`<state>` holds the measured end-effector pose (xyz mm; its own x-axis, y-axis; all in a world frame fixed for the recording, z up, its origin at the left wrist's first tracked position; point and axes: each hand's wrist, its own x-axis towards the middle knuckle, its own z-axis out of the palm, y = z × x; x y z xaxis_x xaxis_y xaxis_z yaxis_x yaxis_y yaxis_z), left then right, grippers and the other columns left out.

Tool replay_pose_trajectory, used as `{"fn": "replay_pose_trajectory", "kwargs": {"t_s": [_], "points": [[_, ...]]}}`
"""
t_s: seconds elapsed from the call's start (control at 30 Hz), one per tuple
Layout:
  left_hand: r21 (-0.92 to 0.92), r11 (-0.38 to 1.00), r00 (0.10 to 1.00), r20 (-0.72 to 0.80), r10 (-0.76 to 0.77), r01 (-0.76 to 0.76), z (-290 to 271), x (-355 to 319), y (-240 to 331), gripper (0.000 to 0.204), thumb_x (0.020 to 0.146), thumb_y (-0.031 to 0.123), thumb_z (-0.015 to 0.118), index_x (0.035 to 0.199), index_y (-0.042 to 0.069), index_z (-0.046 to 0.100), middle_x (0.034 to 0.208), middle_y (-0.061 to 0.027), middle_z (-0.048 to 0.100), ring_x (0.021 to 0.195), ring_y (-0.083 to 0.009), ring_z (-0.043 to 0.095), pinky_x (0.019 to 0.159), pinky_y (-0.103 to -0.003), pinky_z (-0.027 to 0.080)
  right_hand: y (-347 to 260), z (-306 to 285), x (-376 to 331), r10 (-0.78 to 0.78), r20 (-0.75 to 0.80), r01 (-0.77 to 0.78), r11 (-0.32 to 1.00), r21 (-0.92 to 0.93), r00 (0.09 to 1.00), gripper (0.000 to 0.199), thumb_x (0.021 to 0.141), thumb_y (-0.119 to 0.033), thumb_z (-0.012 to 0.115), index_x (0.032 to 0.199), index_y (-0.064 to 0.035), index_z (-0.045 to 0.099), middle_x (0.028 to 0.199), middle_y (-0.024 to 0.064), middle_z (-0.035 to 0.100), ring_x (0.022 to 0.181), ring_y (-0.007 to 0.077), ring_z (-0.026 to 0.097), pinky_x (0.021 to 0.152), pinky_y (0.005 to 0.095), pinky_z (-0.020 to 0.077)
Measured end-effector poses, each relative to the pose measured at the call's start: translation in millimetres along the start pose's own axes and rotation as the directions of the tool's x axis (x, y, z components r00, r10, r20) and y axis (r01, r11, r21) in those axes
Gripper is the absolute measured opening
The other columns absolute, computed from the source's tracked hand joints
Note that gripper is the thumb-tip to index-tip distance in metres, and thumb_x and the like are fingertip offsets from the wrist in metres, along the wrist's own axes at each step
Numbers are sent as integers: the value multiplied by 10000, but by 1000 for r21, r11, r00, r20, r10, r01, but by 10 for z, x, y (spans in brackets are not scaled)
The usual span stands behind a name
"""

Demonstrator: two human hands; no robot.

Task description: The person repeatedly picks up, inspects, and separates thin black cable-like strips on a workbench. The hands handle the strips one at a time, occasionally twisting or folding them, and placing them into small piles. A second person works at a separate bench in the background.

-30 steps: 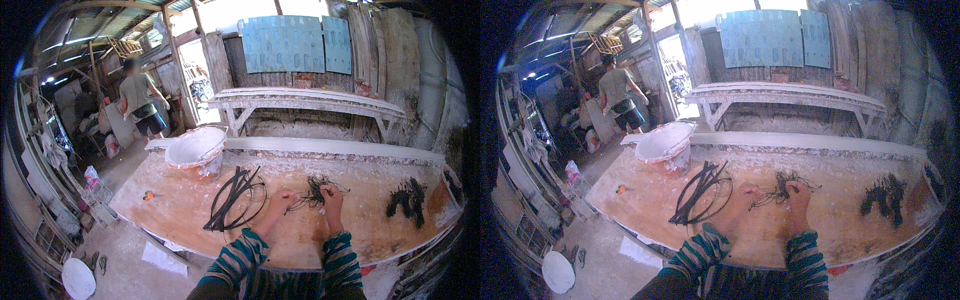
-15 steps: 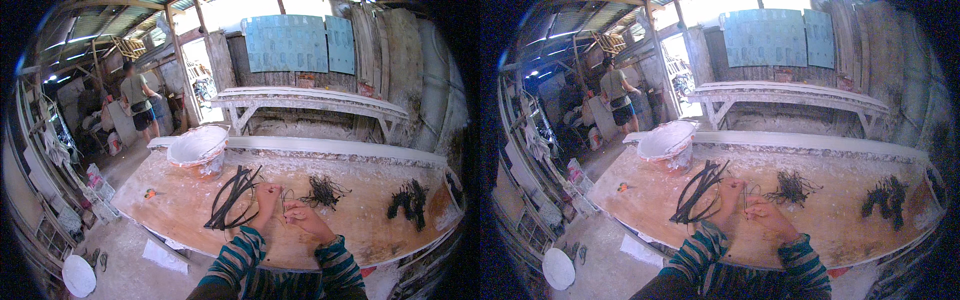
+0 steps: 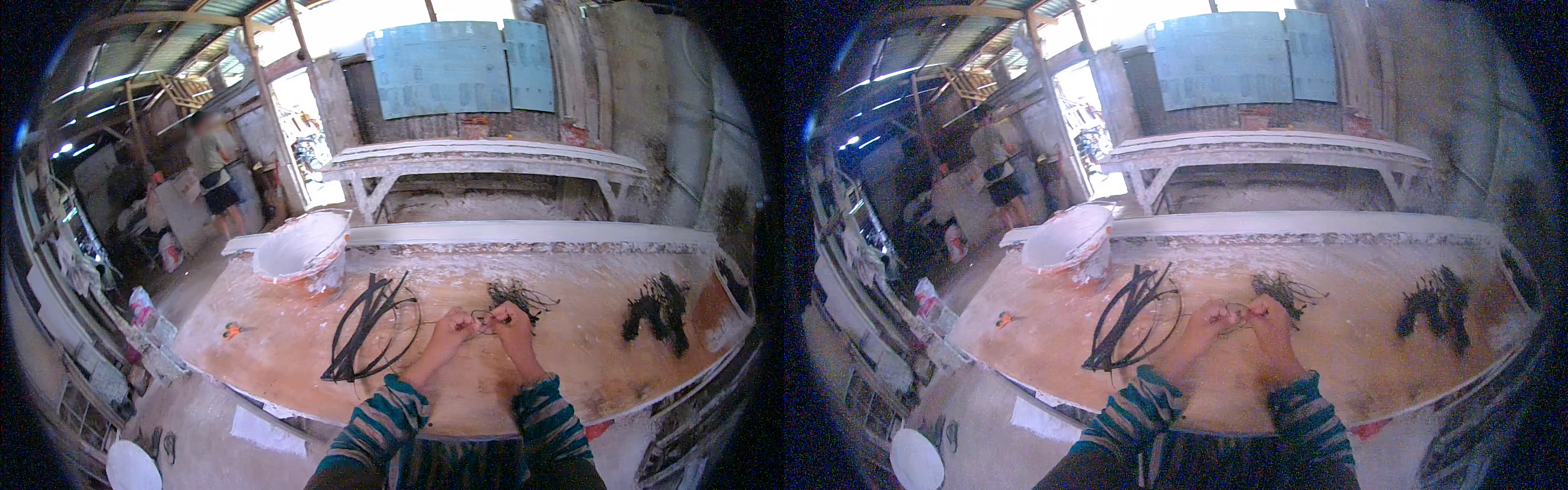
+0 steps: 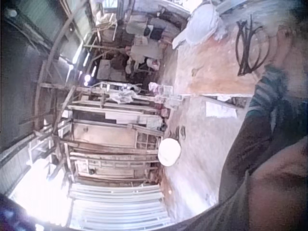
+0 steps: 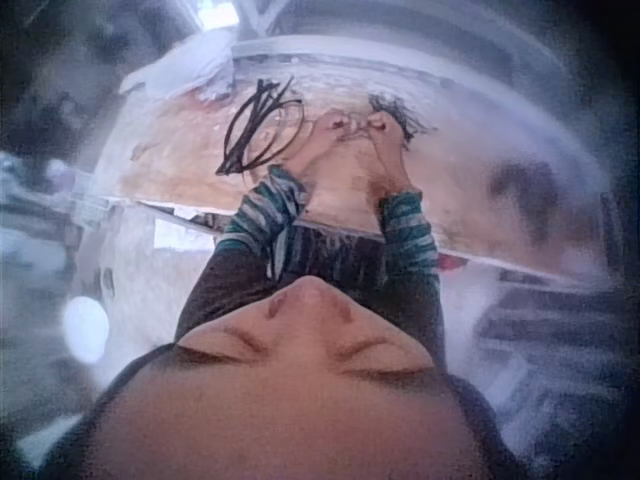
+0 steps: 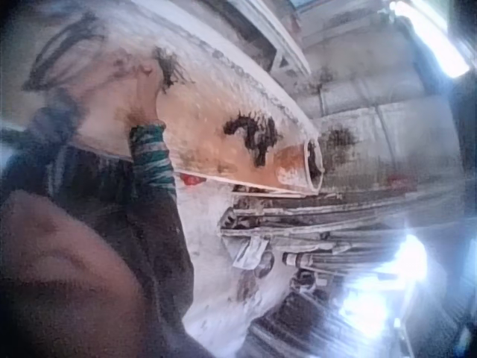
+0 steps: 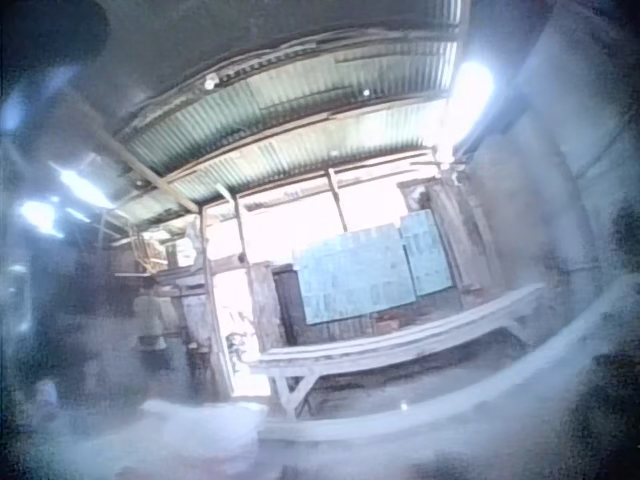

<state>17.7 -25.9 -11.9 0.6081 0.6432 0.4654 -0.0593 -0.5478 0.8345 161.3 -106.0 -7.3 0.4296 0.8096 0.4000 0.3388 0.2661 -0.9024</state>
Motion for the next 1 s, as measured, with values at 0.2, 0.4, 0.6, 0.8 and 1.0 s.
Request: {"fn": "replay_pose_trajectory", "kwargs": {"t_s": [0.2,0.4,0.6,0.8,1.0], "points": [[-352,932,916,397,63,89,156,-99,200,71,802,72,579,818,4,584,840,-12,461,784,-108,489,697,-225,401,185,-133,127,-60,-225,52,998,-45,972,95,752,-35,610,846,-44,597,572,-54,452,511,38,379,496,181,328],[-236,969,934,358,21,68,219,-166,539,90,811,89,575,844,5,575,869,-3,445,804,-97,489,717,-228,401,167,-190,162,-18,-248,1,998,-71,969,138,804,-117,594,929,-64,622,559,-73,420,521,25,355,477,192,302],[-543,782,930,347,-123,306,212,-201,415,102,824,126,555,756,51,547,825,14,473,786,-89,475,714,-230,393,-23,-153,135,110,-302,-140,987,-81,947,89,789,-124,596,852,-74,634,664,-12,536,612,82,480,541,243,391],[-355,911,978,75,-197,211,-86,34,-215,59,798,102,579,771,50,587,777,28,513,758,-86,485,699,-225,384,129,-231,190,-46,-273,55,998,25,961,40,740,-73,629,767,-48,613,669,-14,539,655,76,481,604,223,378],[-259,933,895,-307,-325,250,-501,119,-126,103,771,129,617,807,33,631,771,-24,561,751,-99,501,655,-232,392,-163,-23,-58,-268,-5,240,872,-427,963,52,697,-148,660,730,-110,644,669,8,555,692,150,503,704,295,346]]}}
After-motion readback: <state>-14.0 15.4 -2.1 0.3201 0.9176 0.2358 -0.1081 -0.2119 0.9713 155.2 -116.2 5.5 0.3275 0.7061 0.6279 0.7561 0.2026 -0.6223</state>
